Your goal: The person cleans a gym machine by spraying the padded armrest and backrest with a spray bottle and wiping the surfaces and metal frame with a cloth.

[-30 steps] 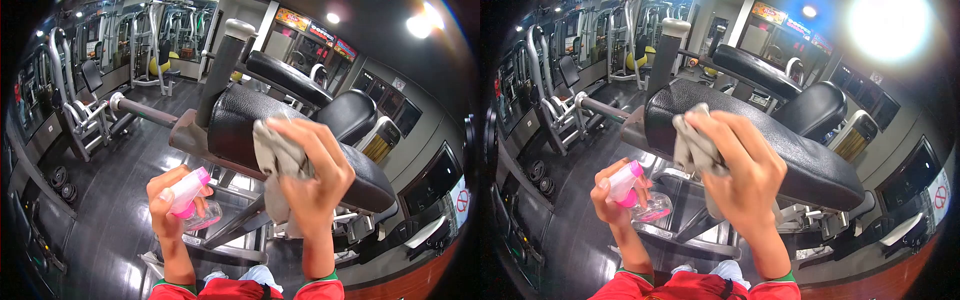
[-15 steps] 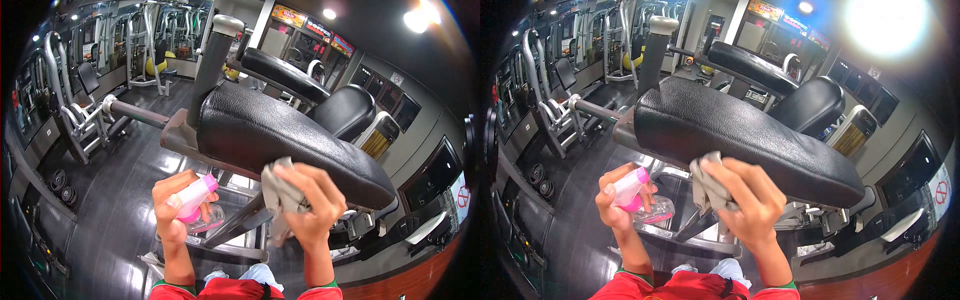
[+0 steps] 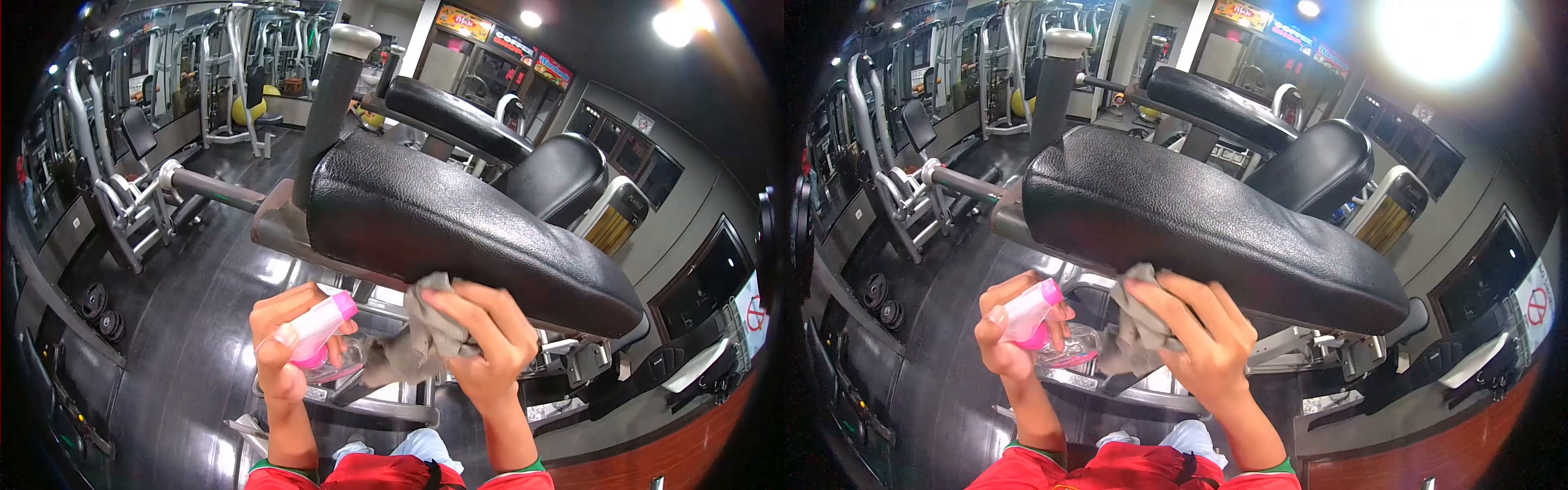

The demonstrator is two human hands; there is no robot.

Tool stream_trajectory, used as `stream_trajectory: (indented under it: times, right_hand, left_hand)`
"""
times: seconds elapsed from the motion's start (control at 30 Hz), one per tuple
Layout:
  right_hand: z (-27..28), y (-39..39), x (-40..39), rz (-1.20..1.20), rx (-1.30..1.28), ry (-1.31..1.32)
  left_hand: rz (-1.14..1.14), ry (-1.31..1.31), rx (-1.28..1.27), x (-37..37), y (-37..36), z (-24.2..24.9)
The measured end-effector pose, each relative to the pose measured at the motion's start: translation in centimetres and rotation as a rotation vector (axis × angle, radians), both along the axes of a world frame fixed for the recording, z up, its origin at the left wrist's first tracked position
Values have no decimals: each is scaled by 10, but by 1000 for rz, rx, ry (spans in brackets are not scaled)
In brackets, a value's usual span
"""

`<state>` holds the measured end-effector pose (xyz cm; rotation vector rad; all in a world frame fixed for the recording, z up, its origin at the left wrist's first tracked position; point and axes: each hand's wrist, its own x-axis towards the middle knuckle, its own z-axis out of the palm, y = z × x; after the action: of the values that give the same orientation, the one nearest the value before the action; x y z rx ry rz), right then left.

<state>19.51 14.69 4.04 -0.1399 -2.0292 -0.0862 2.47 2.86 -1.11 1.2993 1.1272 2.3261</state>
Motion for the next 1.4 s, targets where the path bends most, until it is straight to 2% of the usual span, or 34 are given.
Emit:
stream_trajectory:
  times: [0.1, 0.23, 0.33, 0.4, 0.57, 0.7, 0.77, 0.87, 0.97, 1.0, 1.1, 1.17, 1.23, 1.33, 1.4]
  right_hand:
    - [-11, 10, 17, -81, 32, -38]
    - [19, 6, 14, -59, -21, 101]
    - [40, 9, -1, -123, 53, 185]
    - [50, 14, -6, -33, 10, 172]
    - [14, 6, 7, -27, -6, 93]
    - [-20, 17, 32, -118, 28, 42]
    - [-18, 21, 40, -170, 81, 96]
    - [10, 18, 36, -116, 11, 157]
    - [31, 23, 28, -184, 95, 265]
    - [40, 22, 28, -178, 48, 260]
    - [39, 21, 30, -177, 43, 205]
    - [21, 22, 32, -72, 57, 195]
    - [3, 12, 40, -93, -57, 124]
    - [-24, 23, 65, -214, 34, 36]
    - [-20, 28, 72, -234, 40, 104]
  left_hand:
    - [-20, 22, 10, 0, 3, -1]
    - [-9, 37, -5, 8, 10, -2]
    - [-21, 21, -11, 10, 12, -1]
    - [-25, 20, -17, 12, 12, 1]
    - [-50, 30, -47, 14, 14, 2]
    - [-66, 32, -32, 14, 20, -2]
    - [-102, 18, -42, 17, 24, -1]
    - [-168, 45, -54, 22, 29, -1]
    - [-200, 28, -85, 28, 34, -3]
    - [-209, 31, -87, 29, 34, -3]
    - [-259, -14, -92, 34, 37, -4]
    - [-265, -70, -114, 38, 38, -4]
    - [-272, -65, -112, 40, 41, -3]
    - [-290, -42, -106, 41, 45, -2]
    - [-301, -26, -101, 43, 46, -1]
